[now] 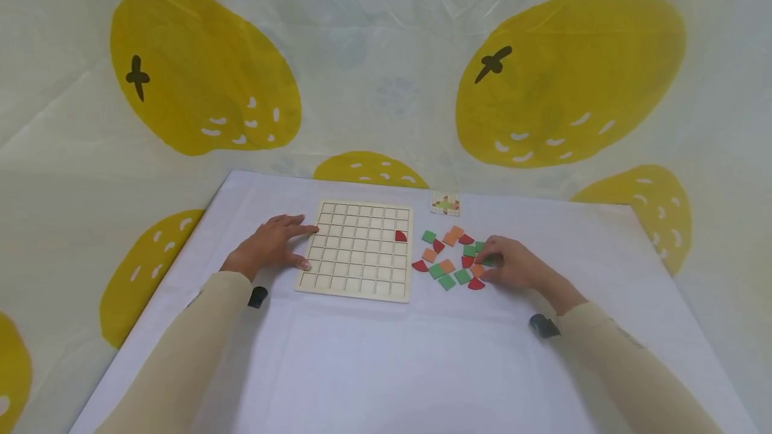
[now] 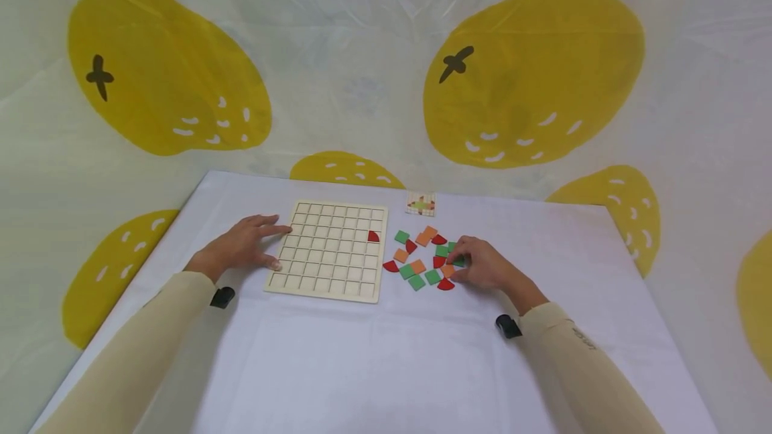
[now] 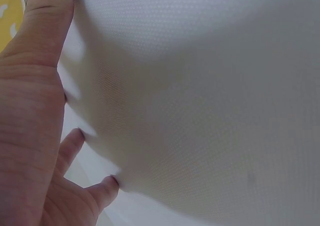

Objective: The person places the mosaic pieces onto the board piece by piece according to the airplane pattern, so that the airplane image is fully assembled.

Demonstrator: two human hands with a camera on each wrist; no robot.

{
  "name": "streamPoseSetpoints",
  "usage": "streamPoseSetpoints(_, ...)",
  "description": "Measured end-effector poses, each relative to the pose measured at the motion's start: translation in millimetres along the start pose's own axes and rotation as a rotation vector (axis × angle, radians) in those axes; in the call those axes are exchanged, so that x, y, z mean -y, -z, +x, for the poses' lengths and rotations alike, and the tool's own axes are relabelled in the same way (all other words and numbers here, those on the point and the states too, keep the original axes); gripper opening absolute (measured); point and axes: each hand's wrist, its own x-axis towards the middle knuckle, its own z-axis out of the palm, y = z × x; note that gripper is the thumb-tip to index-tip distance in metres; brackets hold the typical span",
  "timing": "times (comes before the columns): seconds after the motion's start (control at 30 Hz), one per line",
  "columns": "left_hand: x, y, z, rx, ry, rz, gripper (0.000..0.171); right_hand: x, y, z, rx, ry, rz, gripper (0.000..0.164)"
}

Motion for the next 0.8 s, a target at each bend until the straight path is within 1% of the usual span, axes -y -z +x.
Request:
streamPoseSetpoints(0.17, -0.4, -0.3, 0.8, -0.01, -0.011, 0.0, 0.093, 4.3, 0.4, 1.8, 0.028, -0.076, 0.001, 0.028)
streamPoseSetpoints(0.27, -0.4, -0.6, 1.9, -0.007, -0.009, 0.0, 0.092, 4.8, 0.7, 1.9, 0.029, -0.09, -0.003, 0.029)
streamPoseSetpoints(0.33, -0.6, -0.5, 2.5, -0.003, -0.004, -0.003, 0.092, 4.9, 0.9, 1.2, 0.021, -0.083, -0.011, 0.027)
streamPoseSetpoints(0.47, -1.8, 1.4, 2.0, -0.005, -0.003, -0.005, 0.092, 5.9, 2.1, -0.6, -0.005, -0.043, -0.024, 0.022)
streamPoseSetpoints(0.57, -2.8, 3.1, 0.5, -0.002, -0.003, -0.006, 0.092, 7.3, 3.5, -1.4, -0.015, -0.021, -0.021, 0.021)
streamPoseSetpoints(0.63, -3.0, 3.5, 0.0, 0.001, 0.001, -0.012, 0.092, 8.9, 4.5, -1.9, -0.017, -0.012, -0.012, 0.022)
streamPoseSetpoints(0.8, -0.3, 1.2, -0.3, 0.011, 0.01, -0.018, 0.093, 14.4, 5.6, -1.7, -0.009, -0.007, 0.051, 0.022)
